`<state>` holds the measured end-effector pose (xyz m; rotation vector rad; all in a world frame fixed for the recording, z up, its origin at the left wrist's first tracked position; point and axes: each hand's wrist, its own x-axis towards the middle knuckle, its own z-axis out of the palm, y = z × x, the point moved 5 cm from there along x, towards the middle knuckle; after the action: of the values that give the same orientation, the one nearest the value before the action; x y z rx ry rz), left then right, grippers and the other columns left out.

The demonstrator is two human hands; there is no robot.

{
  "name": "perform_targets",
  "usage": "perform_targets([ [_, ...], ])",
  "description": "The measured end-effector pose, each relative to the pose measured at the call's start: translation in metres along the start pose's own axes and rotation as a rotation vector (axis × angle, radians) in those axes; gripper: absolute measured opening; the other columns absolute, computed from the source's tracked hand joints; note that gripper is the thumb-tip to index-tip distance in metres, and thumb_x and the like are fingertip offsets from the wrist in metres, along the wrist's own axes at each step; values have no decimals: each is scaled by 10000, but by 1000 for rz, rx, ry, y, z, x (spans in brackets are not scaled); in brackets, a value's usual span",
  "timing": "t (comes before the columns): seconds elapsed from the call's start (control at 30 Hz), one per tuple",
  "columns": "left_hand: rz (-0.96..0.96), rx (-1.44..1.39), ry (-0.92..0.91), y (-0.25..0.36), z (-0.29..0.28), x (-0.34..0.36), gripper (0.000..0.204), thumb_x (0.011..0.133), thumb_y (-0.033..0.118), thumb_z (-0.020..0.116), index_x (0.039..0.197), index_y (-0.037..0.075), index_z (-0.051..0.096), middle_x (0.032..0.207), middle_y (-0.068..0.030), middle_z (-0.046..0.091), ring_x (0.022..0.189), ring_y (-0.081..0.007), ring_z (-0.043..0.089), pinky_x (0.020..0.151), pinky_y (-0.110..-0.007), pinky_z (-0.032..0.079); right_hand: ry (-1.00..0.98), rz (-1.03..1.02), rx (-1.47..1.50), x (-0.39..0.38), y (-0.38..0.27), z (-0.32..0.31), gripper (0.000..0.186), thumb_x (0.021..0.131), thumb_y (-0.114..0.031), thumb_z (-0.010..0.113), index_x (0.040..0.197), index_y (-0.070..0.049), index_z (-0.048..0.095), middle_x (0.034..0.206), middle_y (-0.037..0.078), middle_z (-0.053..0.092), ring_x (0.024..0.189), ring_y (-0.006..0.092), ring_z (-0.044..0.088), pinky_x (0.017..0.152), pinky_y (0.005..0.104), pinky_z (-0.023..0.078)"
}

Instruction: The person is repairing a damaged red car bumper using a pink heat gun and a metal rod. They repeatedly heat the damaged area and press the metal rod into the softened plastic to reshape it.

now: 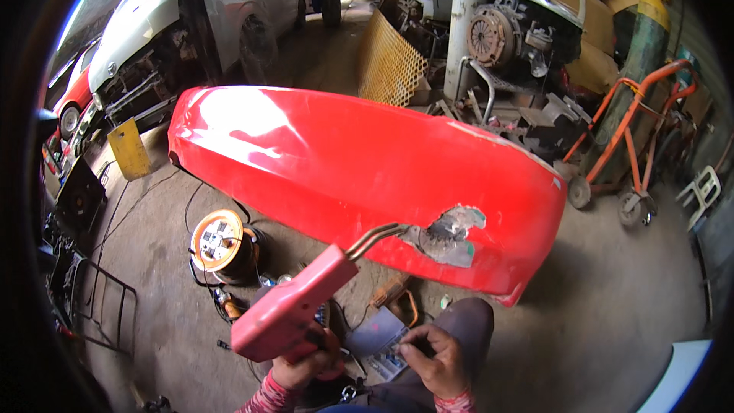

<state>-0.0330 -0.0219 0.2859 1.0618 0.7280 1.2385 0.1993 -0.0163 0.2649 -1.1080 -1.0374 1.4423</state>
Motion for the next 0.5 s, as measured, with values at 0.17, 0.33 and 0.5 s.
perform_targets([
  [0.17, -9, 227, -146, -6, 7, 0, 719, 881, 29, 699, 1494, -8, 327, 989, -161, 686, 839, -223, 691, 710, -323, 564, -32, -48, -34, -1, 0, 20, 58, 906, -33, 686, 952, -14, 657, 849, 11, 674, 803, 61, 610, 735, 223, 491],
  [0.33, 45, 448, -79, -16, 18, 8, 689, 818, -32, 761, 1429, 54, 454, 1016, -92, 688, 903, -176, 686, 835, -326, 554, -102, 6, -60, -6, 0, 37, 82, 868, 16, 695, 938, -9, 661, 820, -5, 657, 728, 44, 585, 642, 217, 468],
  [0.5, 135, 523, -6, -18, 17, 9, 539, 816, -5, 775, 1304, 54, 554, 962, -44, 644, 874, -138, 651, 788, -298, 528, -49, -17, -58, -10, -5, 37, 88, 858, 47, 681, 922, -10, 659, 807, -7, 652, 702, 38, 580, 614, 214, 462],
])
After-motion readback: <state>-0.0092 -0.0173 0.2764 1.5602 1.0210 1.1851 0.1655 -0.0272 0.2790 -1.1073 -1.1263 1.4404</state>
